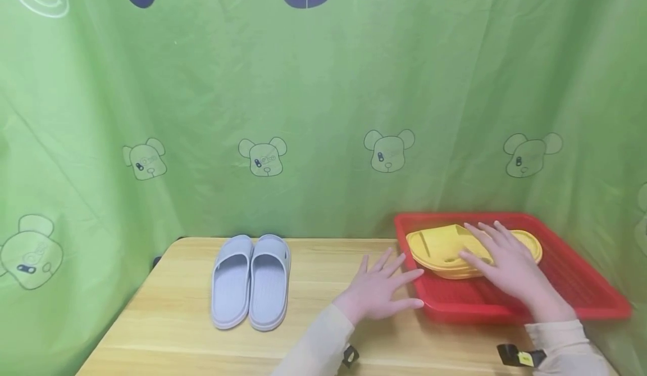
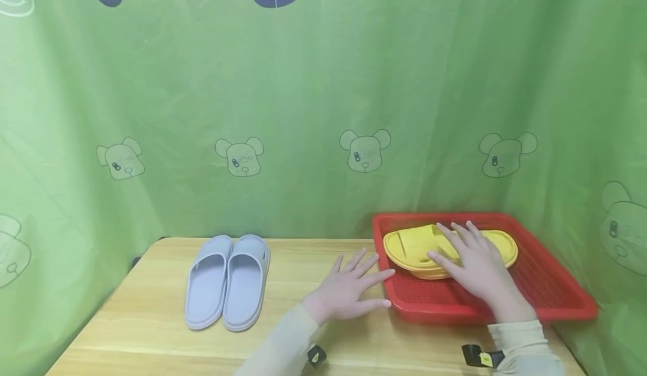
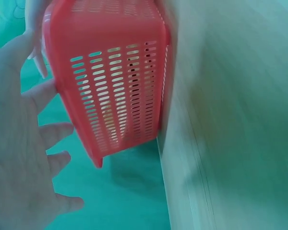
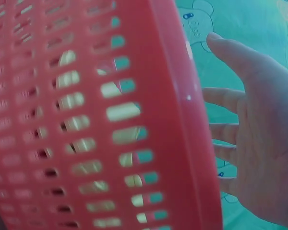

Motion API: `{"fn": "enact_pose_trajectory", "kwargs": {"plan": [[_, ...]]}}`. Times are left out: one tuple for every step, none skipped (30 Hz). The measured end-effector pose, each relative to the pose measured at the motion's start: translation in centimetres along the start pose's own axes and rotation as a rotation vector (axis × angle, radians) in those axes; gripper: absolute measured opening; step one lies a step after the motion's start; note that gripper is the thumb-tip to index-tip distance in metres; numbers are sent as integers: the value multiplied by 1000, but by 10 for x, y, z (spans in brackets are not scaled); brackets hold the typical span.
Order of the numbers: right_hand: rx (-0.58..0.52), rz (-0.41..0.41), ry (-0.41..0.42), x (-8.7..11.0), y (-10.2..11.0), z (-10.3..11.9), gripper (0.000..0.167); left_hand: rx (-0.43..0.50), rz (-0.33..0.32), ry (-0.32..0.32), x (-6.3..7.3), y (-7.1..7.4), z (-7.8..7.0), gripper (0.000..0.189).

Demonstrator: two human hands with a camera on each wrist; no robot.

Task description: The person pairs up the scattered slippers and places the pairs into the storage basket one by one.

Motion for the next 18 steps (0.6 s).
{"fn": "enact_pose_trajectory", "kwargs": {"plan": [[2,6,-1,0,-1,3,70,-2,-6,-2,3,1,1,61],[3,10,-2,-1,-1,6,69,-4,-12,-4,6,2,2,61],[0,16,-2,-1,-2,9,69,-8,-19,-7,9,3,3,61],[-1,19,-1,-2,-3,12,69,-14,-29,-9,13,5,4,62],[-6,24,0,-2,-3,16,69,-18,-38,-9,16,7,4,62],[-11,24,5,-3,-4,20,69,-21,-47,-10,19,10,5,62],[-20,27,10,-3,-4,24,69,-25,-56,-13,21,12,6,63],[-32,29,15,-4,-5,28,69,-33,-66,-15,24,14,7,63],[-43,35,19,-5,-6,32,68,-39,-76,-18,27,17,7,63],[-51,34,24,-6,-6,36,68,-45,-88,-23,29,20,8,63],[-64,40,27,-6,-7,40,68,-54,-99,-30,32,22,9,64],[-73,41,31,-7,-7,43,67,-62,-110,-38,34,25,10,64],[-79,44,35,-8,-8,47,66,-71,-124,-47,37,27,11,63],[-80,41,39,-9,-8,51,65,-79,-141,-58,39,30,11,62],[-83,38,44,-9,-9,54,64,-83,-158,-70,42,34,12,61],[-86,33,44,-10,-10,57,63,-92,-176,-83,44,37,13,59],[-90,33,45,-11,-11,60,61,-100,-194,-97,47,40,14,58],[-90,30,46,-12,-12,62,60,-107,-211,-106,50,43,15,56]]}}
Point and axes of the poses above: each hand's wrist, its own x-axis away from the middle knuckle, its own y-axis out of the back of the hand, z = x × y, the point moved 8 cm from there along -x, towards the middle knuckle, and after that the axes turned 9 degrees about x, right-handed, at the moved point
